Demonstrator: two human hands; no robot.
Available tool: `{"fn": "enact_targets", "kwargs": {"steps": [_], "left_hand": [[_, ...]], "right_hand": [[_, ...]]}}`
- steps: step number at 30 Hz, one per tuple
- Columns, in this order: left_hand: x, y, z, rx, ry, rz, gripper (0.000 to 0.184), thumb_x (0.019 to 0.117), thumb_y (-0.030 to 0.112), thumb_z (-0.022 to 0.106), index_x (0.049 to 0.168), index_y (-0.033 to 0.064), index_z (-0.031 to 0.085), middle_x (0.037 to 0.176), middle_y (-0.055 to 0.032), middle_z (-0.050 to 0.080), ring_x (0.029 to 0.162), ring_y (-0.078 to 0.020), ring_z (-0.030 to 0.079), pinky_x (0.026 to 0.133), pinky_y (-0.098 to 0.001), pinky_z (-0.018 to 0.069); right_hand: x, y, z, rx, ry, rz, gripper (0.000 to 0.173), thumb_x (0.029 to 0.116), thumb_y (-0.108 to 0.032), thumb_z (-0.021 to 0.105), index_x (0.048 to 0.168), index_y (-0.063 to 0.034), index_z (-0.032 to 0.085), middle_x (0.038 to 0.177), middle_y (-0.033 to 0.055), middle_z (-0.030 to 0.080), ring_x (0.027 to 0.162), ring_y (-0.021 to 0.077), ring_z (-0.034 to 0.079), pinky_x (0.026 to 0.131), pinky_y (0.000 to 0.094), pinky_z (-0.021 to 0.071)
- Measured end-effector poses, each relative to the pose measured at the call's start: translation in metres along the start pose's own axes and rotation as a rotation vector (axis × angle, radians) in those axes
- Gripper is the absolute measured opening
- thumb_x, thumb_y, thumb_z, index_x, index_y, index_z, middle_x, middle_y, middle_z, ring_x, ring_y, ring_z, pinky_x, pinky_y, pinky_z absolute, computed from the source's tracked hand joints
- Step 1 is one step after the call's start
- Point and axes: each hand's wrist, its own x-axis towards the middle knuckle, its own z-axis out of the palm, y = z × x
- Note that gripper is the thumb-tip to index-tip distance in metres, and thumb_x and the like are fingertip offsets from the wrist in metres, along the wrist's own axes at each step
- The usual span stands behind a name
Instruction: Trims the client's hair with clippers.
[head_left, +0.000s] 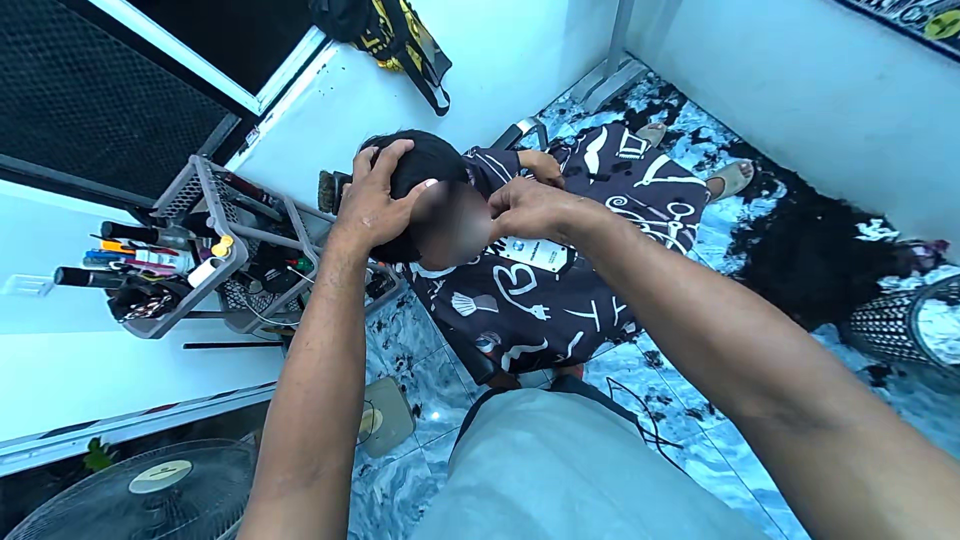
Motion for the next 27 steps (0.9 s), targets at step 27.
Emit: {"fn": "enact_targets", "kwargs": {"steps": [27], "left_hand": [[0.0016, 0.0024, -0.0021, 0.005, -0.016, -0.036, 0.075, 0.0865, 0.076, 0.058, 0.153, 0.0438, 0.043, 0.165, -0.0127, 0.03, 0.141, -0.041, 0.042, 0.103, -0.0721, 0.0378]], "right_hand": [[0.0015, -0.0039, 0.0026, -0.048, 0.035, -0.03, 0.026, 0.0874, -0.03, 0.08, 0.083, -0.0069, 0.069, 0.078, 0.0087, 0.065, 0.073, 0.02, 0.062, 0.067, 0.0446, 0.0509]]}}
